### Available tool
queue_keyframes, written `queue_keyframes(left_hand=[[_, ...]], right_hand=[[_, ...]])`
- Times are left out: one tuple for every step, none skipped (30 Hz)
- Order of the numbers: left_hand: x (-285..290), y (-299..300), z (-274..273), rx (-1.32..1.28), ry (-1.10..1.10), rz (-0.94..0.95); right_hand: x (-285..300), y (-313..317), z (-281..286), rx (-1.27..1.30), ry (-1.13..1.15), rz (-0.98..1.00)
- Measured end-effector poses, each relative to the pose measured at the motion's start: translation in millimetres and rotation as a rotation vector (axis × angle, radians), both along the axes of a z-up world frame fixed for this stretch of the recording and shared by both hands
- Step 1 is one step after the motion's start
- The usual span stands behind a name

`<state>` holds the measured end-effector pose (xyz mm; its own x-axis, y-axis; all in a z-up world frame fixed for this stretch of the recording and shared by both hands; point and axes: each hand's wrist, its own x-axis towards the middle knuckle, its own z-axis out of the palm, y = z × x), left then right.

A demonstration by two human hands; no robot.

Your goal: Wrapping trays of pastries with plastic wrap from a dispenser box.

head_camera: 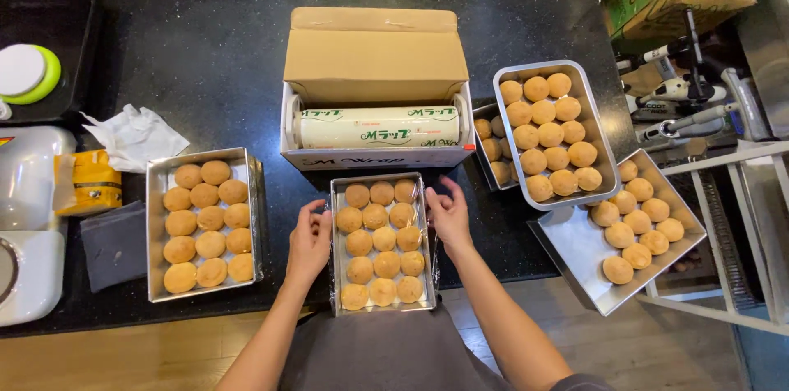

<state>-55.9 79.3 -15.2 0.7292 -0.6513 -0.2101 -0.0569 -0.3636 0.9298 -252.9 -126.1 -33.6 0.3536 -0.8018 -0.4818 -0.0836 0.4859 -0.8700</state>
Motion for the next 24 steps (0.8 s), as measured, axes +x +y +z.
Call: queue_keyframes(left_hand=[[-1.0, -1.0, 1.3, -0.002, -0.001, 0.000], [-1.2, -2.0, 2.8, 0.028, -0.074, -0.002], [-1.5, -3.2, 4.2, 0.057, -0.148, -0.004], [-1.6, -1.5, 2.9, 0.056, -0.151, -0.007], [-1.5, -0.1, 1.5, 0.072, -0.197, 0.023], [-1.9, 0.4, 0.2, 0.088, -0.242, 0.053], [-1.5, 0.4, -3.6, 0.086, -0.243, 0.050], [-2.0, 1.9, -7.6, -0.040, -0.439, 0.013], [-2.6, 3.7, -11.7, -0.168, -0.633, -0.029], [-2.8, 3.0, -14.9, -0.167, -0.634, -0.029], [-3.2, 2.5, -17.8, 0.041, -0.639, -0.070], [-2.4, 0.8, -20.2, 0.247, -0.642, -0.111], [-1.4, 0.1, -22.0, 0.245, -0.645, -0.111], [-1.3, 0.3, -24.3, 0.293, -0.672, -0.151], [-1.7, 0.9, -27.0, 0.341, -0.698, -0.190], [-1.2, 0.9, -21.7, 0.343, -0.698, -0.191], [-0.9, 1.2, -16.8, 0.361, -0.763, -0.233], [-1.1, 1.9, -12.2, 0.379, -0.829, -0.272], [-0.5, 3.3, -8.9, 0.382, -0.827, -0.270], [0.1, 5.3, -5.3, 0.432, -0.883, -0.301], [1.1, 6.9, -1.9, 0.483, -0.937, -0.333], [1.9, 13.0, 3.1, 0.491, -0.935, -0.327], [3.2, 18.3, 7.8, 0.496, -0.928, -0.371], [2.4, 23.4, 12.1, 0.499, -0.916, -0.417]], right_hand=[[-1.6, -1.2, -8.4, -0.002, -0.001, 0.000], [-2.6, -2.3, -17.0, -0.127, -0.025, 0.001], [-3.6, -3.7, -25.6, -0.252, -0.049, 0.002], [-7.1, -4.1, -34.0, -0.254, -0.051, -0.002], [-10.5, -4.9, -42.6, -0.317, -0.037, 0.017], [-14.3, -6.5, -50.8, -0.382, -0.021, 0.035], [-14.7, -6.2, -46.9, -0.383, -0.022, 0.031], [-15.6, -4.6, -43.4, -0.508, 0.075, 0.079], [-16.6, -2.7, -40.1, -0.631, 0.173, 0.126], [-15.1, 0.6, -30.3, -0.630, 0.173, 0.126], [-13.8, 4.2, -20.2, -0.779, 0.316, 0.206], [-11.5, 6.6, -9.6, -0.928, 0.460, 0.285], [-11.7, 2.1, -7.3, -0.930, 0.458, 0.283], [-12.6, -1.9, -5.4, -1.035, 0.556, 0.385], [-14.0, -5.3, -3.9, -1.139, 0.655, 0.489], [-15.2, -7.2, 5.7, -1.137, 0.656, 0.490], [-16.7, -8.8, 15.0, -1.223, 0.708, 0.587], [-17.9, -10.7, 24.0, -1.309, 0.757, 0.688], [-19.5, -11.0, 33.4, -1.308, 0.755, 0.692], [-20.5, -11.5, 42.7, -1.330, 0.780, 0.753], [-21.1, -12.4, 52.0, -1.350, 0.804, 0.814], [-23.9, -10.7, 44.3, -1.351, 0.795, 0.823], [-26.1, -9.7, 36.4, -1.345, 0.742, 0.761], [-30.5, -8.7, 28.8, -1.334, 0.692, 0.703]])
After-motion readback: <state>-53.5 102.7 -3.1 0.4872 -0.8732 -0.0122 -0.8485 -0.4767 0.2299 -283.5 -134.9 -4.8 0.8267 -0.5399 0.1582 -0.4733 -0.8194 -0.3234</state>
